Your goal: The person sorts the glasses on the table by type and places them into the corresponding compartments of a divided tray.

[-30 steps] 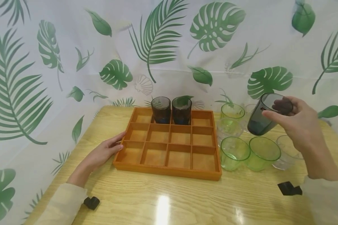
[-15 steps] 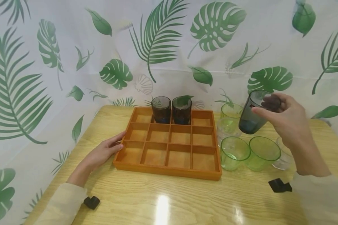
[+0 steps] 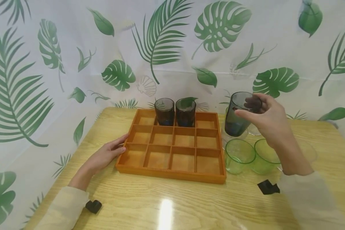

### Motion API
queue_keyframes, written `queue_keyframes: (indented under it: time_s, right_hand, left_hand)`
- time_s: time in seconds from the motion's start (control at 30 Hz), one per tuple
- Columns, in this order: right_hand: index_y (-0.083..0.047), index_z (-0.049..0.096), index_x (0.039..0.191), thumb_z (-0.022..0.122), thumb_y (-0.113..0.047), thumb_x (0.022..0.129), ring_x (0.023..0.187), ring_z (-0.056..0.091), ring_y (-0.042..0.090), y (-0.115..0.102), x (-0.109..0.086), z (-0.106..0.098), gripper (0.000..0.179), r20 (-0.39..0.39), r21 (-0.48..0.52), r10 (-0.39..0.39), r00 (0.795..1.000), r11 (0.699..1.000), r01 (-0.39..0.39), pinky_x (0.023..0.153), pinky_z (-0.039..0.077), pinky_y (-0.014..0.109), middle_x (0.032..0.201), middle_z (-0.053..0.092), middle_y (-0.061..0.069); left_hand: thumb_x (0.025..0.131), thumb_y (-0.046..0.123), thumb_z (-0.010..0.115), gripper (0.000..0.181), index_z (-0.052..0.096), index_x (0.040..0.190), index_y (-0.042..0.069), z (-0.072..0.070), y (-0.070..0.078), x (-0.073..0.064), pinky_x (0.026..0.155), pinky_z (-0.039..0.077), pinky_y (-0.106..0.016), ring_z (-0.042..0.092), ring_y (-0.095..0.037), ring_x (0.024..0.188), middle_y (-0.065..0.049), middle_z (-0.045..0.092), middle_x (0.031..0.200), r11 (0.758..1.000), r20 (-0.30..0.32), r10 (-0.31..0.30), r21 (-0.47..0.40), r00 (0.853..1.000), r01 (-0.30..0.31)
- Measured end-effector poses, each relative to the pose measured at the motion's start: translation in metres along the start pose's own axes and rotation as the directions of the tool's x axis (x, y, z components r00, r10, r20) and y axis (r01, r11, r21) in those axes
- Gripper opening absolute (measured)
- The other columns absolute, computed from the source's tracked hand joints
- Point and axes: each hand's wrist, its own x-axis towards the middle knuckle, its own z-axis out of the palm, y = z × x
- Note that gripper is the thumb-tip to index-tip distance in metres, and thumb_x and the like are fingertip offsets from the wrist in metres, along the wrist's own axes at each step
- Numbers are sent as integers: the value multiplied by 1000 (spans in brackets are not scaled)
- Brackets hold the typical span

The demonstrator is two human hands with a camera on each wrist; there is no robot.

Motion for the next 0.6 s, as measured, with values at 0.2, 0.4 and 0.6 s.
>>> queue_keyframes:
  time_s: [0.2,0.4,0.6]
  right_hand:
    - [-4,26,163,75,-28,98,111,53,3,-9,-2,17,85,45,33,7,999,999,-9,81,49,8,133,50,0]
    - [-6,36,157,78,-25,95,112,57,5,-14,-3,35,77,65,86,-19,998,996,14,85,51,10,134,53,3]
    - [-3,33,156,78,-21,95,112,57,6,-18,-5,50,77,103,130,-34,994,991,20,87,50,11,133,53,2]
  left_hand:
    - [111,20,50,64,20,167,19,0,0,0,121,26,-55,19,-37,155,-12,14,172,1000,-2,3,5,1000,-3]
    - [111,19,50,64,21,167,18,0,0,1,121,26,-55,19,-37,155,-13,15,171,1000,-5,5,5,1000,-5]
    - [111,18,50,63,21,167,19,0,0,0,121,26,-55,20,-36,155,-12,15,171,1000,-7,0,6,1000,0]
